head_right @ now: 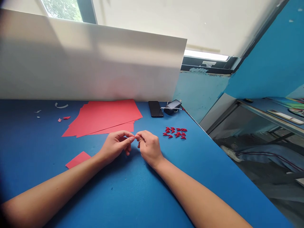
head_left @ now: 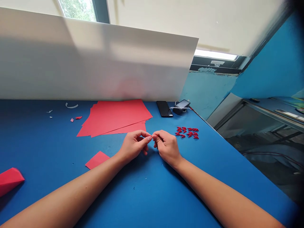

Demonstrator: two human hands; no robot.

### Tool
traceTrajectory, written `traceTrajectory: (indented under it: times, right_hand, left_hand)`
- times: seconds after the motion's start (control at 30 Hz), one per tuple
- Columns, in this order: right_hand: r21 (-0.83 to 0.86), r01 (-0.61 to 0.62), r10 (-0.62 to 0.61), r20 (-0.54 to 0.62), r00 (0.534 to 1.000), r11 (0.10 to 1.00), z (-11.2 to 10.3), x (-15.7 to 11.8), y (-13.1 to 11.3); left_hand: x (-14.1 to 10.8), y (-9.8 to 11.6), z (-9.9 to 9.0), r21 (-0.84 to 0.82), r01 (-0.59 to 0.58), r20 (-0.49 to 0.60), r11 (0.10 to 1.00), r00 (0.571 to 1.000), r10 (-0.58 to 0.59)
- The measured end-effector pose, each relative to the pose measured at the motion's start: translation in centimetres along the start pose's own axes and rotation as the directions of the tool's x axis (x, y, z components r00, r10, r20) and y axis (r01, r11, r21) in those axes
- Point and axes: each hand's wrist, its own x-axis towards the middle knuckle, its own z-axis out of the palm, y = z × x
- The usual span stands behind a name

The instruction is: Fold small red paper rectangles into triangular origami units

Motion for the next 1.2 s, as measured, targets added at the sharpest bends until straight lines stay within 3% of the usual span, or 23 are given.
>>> traceTrajectory:
  times: [0.27,0.6,0.77,1.0,1.1,1.2]
  right_hand:
    - [0.003,0.06,-0.06,0.064,0.996,0.998,-0.11,-0.11,0.04]
    - [0.174,-0.108,0.095,0.079,0.992,0.979,0.26,-0.1,0.33]
    - [0.109,-0.096,0.091,0.051,0.995,0.989,0.09,-0.1,0.34]
    - [0.119,-0.078,0.067,0.094,0.993,0.99,0.3,-0.35,0.04]
    - [0.067,-0.041,0.038,0.055,0.998,0.997,0.46,-0.45,0.04]
    - [0.043,-0.08,0.079,0.013,0.997,0.996,0.46,-0.38,0.04]
  left_hand:
    - [-0.2,0.07,-0.09,-0.041,-0.024,0.035,0.999,0.999,0.026]
    - [0.1,0.13,-0.04,-0.101,-0.014,-0.002,0.995,1.0,0.014]
    - [0.13,-0.14,0.05,-0.025,0.006,0.021,1.0,1.0,-0.005]
    - [0.41,-0.54,0.03,-0.003,0.017,-0.049,1.0,0.999,-0.018]
    - [0.48,-0.58,0.11,0.016,0.016,-0.067,1.0,0.998,-0.015]
    - [0.49,-0.6,0.12,-0.003,0.014,-0.072,1.0,0.997,-0.014]
